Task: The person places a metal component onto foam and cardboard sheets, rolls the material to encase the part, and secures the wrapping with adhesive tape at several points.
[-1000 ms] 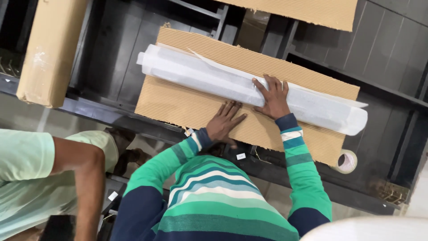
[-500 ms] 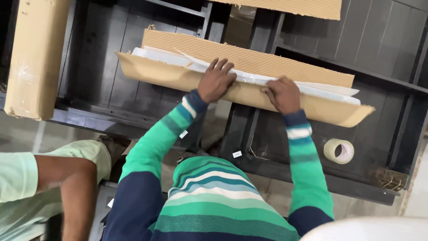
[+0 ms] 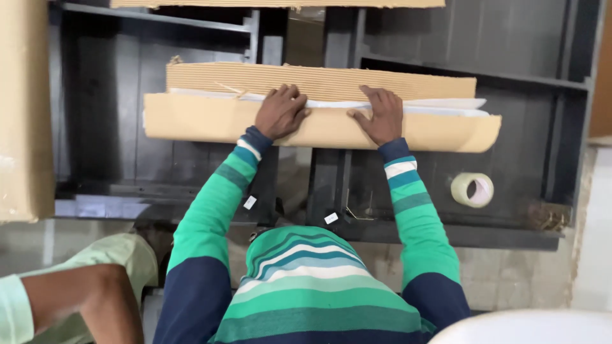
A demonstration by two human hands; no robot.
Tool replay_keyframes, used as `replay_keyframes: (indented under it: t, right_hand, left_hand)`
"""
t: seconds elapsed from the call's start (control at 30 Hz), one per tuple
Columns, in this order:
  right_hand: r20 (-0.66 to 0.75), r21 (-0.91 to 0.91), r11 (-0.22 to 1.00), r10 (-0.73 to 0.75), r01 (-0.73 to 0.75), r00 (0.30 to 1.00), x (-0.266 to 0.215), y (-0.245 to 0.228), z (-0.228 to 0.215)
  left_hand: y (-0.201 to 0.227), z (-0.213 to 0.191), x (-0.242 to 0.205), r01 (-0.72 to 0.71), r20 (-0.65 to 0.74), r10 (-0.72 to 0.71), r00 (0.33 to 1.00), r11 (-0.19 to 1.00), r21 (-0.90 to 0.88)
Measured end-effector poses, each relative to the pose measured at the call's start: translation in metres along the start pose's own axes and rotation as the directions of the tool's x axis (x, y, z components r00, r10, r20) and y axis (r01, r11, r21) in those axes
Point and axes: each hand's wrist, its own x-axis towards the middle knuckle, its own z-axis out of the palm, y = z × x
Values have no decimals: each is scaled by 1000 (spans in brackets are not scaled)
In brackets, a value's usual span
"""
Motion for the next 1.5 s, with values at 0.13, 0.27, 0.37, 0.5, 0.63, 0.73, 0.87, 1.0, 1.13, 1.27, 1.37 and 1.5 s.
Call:
replay_keyframes:
  t: [0.13,0.27,0.37,0.5,0.63,0.73,0.87,1.0,1.13,1.27,1.37,1.5]
  right_hand:
    - [-251,-117,968,189,-223,950,-58,114,-13]
    - [-338,57,751,634,-658,695,-122,204,-83]
    - [62,418,409,878,-811,475,-161,275,-99]
    - [431,718,143,676,-681,597,-163,280,-111]
    - [504,645,189,623,-740,598,-176,325,-103]
    - [535,671,125,601,-731,594,-164,305,-110]
    - [541,650,87,644,-755,540,-147,281,-119]
    - [-422,127,866,489,-484,763,-85,178,-116]
    - [-340,189,971,207,-149,917,-18,36,-4]
    - [-15,190,962,-199,198,980,15,-58,68]
    - [20,150,983,-109,105,994,23,-80,70]
    - [-13,183,978,-96,96,995,20,-89,61]
  left_hand:
    - [-2,-1,6,-1,-3,1,1000,999,53]
    - [-2,-2,7,29,26,-30,999,998,55]
    - [-3,0,8,41,28,-43,999,998,53]
    - [-4,2,6,58,66,-63,996,995,79]
    - [-5,2,7,49,22,-50,998,997,51]
    - [-7,6,6,17,2,-17,1000,996,83]
    - [-7,6,5,15,4,-15,1000,998,61]
    - [-6,3,9,58,-10,-58,998,998,7]
    - [-18,15,5,70,-42,-71,997,997,-33]
    - [-27,35,0,215,-30,-224,974,959,-184]
    - [-44,25,-10,347,-24,-357,934,919,-186]
    - [-128,27,-73,543,-522,-452,723,839,25]
